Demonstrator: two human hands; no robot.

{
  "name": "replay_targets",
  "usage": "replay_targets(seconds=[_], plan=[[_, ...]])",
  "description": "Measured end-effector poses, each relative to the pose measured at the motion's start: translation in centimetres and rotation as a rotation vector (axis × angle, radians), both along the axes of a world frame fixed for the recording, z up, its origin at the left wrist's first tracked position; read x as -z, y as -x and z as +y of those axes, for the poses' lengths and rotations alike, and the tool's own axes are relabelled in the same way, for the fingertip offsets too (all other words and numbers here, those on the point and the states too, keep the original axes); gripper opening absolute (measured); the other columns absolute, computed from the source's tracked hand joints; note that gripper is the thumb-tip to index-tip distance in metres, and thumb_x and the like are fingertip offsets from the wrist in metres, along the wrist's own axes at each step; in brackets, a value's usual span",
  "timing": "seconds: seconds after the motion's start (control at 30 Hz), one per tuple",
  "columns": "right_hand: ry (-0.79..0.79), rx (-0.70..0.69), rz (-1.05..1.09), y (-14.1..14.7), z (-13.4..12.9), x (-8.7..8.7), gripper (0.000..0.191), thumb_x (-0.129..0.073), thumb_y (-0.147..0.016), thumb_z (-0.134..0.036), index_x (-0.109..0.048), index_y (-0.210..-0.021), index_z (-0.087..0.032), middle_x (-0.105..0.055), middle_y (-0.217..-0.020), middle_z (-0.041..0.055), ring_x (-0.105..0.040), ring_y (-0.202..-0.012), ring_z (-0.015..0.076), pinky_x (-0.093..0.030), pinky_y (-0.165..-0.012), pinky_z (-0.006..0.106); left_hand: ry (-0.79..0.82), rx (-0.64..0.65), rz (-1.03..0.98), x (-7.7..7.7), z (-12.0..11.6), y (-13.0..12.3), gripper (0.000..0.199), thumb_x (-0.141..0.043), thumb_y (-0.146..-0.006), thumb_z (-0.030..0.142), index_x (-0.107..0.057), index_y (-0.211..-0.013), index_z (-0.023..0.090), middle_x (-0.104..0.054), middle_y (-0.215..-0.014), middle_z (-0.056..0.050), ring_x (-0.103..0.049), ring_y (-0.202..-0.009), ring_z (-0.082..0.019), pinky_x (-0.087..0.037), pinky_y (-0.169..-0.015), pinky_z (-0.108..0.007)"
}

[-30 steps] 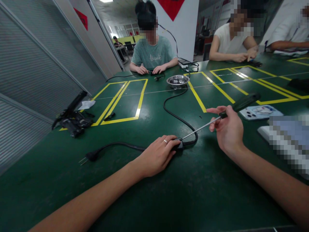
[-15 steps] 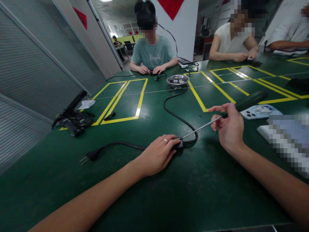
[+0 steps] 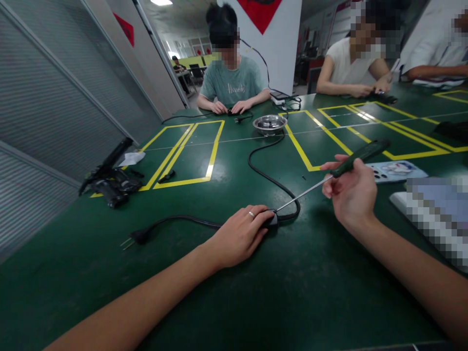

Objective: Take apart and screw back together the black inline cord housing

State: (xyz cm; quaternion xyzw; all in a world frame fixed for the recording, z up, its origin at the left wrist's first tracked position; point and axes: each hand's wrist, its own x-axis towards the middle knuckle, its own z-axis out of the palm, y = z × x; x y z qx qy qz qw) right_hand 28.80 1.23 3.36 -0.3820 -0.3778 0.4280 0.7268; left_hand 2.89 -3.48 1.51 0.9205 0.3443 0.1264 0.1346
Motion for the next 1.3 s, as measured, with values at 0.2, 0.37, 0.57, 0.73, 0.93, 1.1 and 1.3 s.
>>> replay_targets(seconds=[0.2,0.37,0.57,0.73,0.93,1.1,1.3], plan=[[0.038,0.1,-0.031,-0.1,0.3,0.1,0.025,-0.062,-0.08,-0.042,-0.053,-0.073,-0.02,-0.059,-0.067,-0.0009,-0.042,-0.036,0.0071,-0.028,-0.032,0.023,0.006,-0.002,-0.014,-0.1,0.0,-0.1,0.037,-0.04,-0.097,0.025,-0.042,-0.134,0.02,-0.049,-0.133,-0.012,-0.05,-0.118,-0.025,-0.044,-0.101,-0.046],[0.086,0.011,0.051,-0.6,0.7,-0.1,0.021,-0.057,-0.081,-0.036,-0.048,-0.07,-0.021,-0.055,-0.06,-0.0028,-0.042,-0.035,0.008,-0.031,-0.033,0.024,-0.01,-0.017,0.0,-0.3,-0.1,-0.1,0.036,-0.04,-0.098,0.026,-0.042,-0.134,0.021,-0.049,-0.134,-0.011,-0.051,-0.116,-0.024,-0.043,-0.1,-0.045],[-0.066,0.38,-0.032,-3.0,2.5,-0.2,0.026,-0.066,-0.077,-0.03,-0.043,-0.087,-0.026,-0.056,-0.064,-0.0064,-0.047,-0.04,0.0104,-0.037,-0.036,0.025,-0.061,-0.076,0.01,-0.7,0.6,1.3,0.042,-0.048,-0.092,0.046,-0.043,-0.122,0.017,-0.052,-0.125,-0.014,-0.053,-0.107,-0.027,-0.044,-0.093,-0.045],[-0.233,0.496,-0.347,-3.7,2.4,-0.1,0.042,-0.068,-0.075,-0.015,-0.043,-0.106,-0.029,-0.06,-0.083,-0.0032,-0.052,-0.054,0.0113,-0.042,-0.049,0.026,-0.043,-0.056,0.104,-1.3,1.5,2.5,0.049,-0.055,-0.085,0.055,-0.046,-0.115,0.017,-0.058,-0.104,-0.009,-0.055,-0.087,-0.024,-0.044,-0.081,-0.041],[-0.265,0.482,-0.532,-2.8,1.9,0.4,0.04,-0.064,-0.08,-0.019,-0.043,-0.112,-0.027,-0.059,-0.083,-0.0039,-0.052,-0.057,0.0107,-0.042,-0.051,0.026,-0.044,-0.05,0.137,-2.0,2.1,3.3,0.053,-0.059,-0.08,0.058,-0.049,-0.111,0.017,-0.059,-0.097,-0.008,-0.054,-0.086,-0.024,-0.041,-0.083,-0.041],[-0.239,0.473,-0.483,-2.5,1.7,0.4,0.039,-0.066,-0.077,-0.017,-0.045,-0.108,-0.025,-0.059,-0.079,-0.0045,-0.053,-0.053,0.0104,-0.043,-0.049,0.026,0.053,-0.082,0.069,-1.7,2.0,3.3,0.041,-0.061,-0.083,0.045,-0.048,-0.111,0.019,-0.059,-0.097,-0.006,-0.056,-0.085,-0.021,-0.045,-0.078,-0.036],[-0.171,0.393,-0.202,-2.1,1.6,-0.4,0.036,-0.067,-0.07,-0.014,-0.044,-0.095,-0.026,-0.06,-0.07,-0.005,-0.05,-0.043,0.0126,-0.042,-0.042,0.029,0.081,-0.132,-0.063,-0.2,2.0,2.6,0.04,-0.058,-0.086,0.05,-0.049,-0.109,0.019,-0.059,-0.098,-0.006,-0.057,-0.084,-0.02,-0.048,-0.075,-0.035]])
